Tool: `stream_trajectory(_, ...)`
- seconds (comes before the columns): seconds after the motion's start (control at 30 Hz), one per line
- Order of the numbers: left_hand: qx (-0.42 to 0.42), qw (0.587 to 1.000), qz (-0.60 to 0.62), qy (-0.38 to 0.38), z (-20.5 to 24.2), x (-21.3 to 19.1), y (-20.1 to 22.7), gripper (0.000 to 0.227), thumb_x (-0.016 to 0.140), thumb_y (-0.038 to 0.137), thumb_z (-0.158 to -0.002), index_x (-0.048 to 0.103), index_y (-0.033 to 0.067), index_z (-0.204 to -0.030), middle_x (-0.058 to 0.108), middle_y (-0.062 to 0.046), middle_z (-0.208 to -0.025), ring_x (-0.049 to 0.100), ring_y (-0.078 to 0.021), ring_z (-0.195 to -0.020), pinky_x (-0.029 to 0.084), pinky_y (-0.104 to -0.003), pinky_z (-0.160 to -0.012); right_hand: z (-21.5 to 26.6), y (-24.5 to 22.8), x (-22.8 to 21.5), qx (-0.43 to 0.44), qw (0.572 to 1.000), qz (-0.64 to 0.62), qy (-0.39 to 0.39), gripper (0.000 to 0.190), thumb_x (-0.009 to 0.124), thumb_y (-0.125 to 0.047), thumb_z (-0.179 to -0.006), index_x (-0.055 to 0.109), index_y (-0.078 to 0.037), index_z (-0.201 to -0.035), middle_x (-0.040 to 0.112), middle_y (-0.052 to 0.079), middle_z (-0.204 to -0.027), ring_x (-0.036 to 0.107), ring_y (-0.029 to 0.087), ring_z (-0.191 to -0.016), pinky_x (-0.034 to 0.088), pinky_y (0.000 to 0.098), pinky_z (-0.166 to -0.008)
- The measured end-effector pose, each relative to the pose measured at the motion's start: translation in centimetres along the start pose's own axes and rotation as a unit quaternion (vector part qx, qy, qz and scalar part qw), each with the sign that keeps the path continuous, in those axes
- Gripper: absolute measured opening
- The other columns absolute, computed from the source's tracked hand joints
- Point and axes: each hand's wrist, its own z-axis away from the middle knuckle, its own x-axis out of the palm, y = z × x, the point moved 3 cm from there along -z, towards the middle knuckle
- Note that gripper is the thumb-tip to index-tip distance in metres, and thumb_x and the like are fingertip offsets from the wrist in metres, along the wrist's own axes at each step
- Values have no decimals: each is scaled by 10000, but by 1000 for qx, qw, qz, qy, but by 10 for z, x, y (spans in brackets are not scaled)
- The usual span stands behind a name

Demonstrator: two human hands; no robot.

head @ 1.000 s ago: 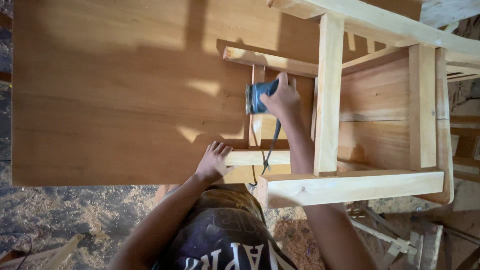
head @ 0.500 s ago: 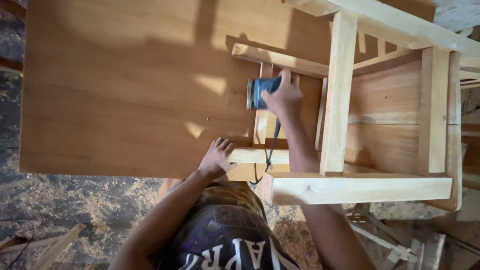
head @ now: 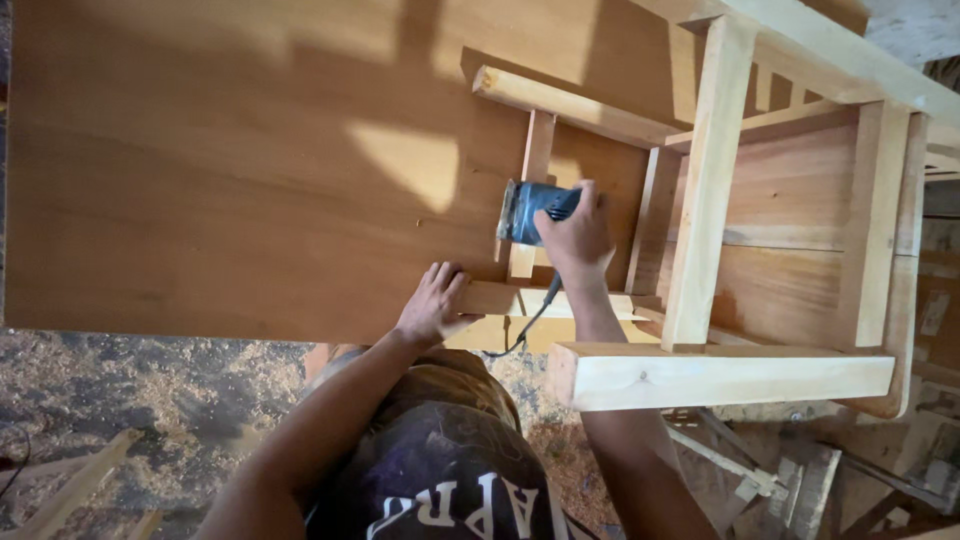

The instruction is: The person sands the surfaces and joints of a wooden stool using a power sander.

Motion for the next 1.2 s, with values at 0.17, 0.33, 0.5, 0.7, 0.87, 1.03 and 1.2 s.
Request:
stream_trajectory(0.17,8,1000,4,5,0,-2,-3,689,860,414,-727,601,-20,-1195,542,-198,-1176,501,-401,-1135,436,-482,-1030,38,8,3,-67,997,17,45,564,759,-410,-764,556,-179,-1237,627,143,-1212,705,386,-1002,582,523,-813)
stream_trajectory(0.33,23,1000,-12,5,-3,2,-5,657,869,405,-714,616,0,-1166,550,-200,-1150,508,-410,-1122,440,-491,-1024,18,16,-1,2,1000,-17,24,637,726,-386,-734,522,-177,-1300,607,168,-1212,697,382,-977,589,493,-804)
stream_trajectory(0.5,6,1000,7,-12,-5,-2,-4,674,867,399,-707,601,1,-1182,557,-192,-1169,529,-410,-1122,455,-496,-1004,22,23,0,-49,995,4,83,616,762,-391,-741,545,-147,-1263,622,174,-1196,674,411,-1019,561,540,-817)
stream_trajectory(0.7,15,1000,-18,15,-6,5,-5,694,867,434,-696,601,14,-1181,541,-217,-1173,506,-443,-1151,435,-523,-1017,8,22,2,-41,996,9,83,613,746,-387,-751,531,-163,-1279,616,168,-1201,693,393,-998,580,532,-801)
stream_trajectory(0.87,-18,1000,5,-24,-8,3,-1,734,863,453,-713,573,-4,-1210,537,-216,-1202,505,-427,-1155,428,-527,-1017,-23,7,0,-27,996,-9,89,654,733,-364,-765,494,-152,-1336,612,186,-1187,699,397,-969,585,543,-788)
stream_trajectory(1.03,9,1000,-9,0,-12,-1,5,707,878,398,-685,580,17,-1201,546,-196,-1208,512,-415,-1154,444,-509,-1016,15,10,0,-103,986,-12,128,597,767,-351,-767,529,-135,-1270,632,174,-1161,722,370,-914,627,489,-748)
stream_trajectory(1.2,-4,1000,-4,-18,-12,-5,9,692,884,364,-684,586,18,-1204,546,-187,-1178,516,-410,-1143,450,-504,-1012,30,15,2,-130,981,25,142,512,781,-322,-787,562,-145,-1215,652,156,-1098,735,332,-877,634,452,-681)
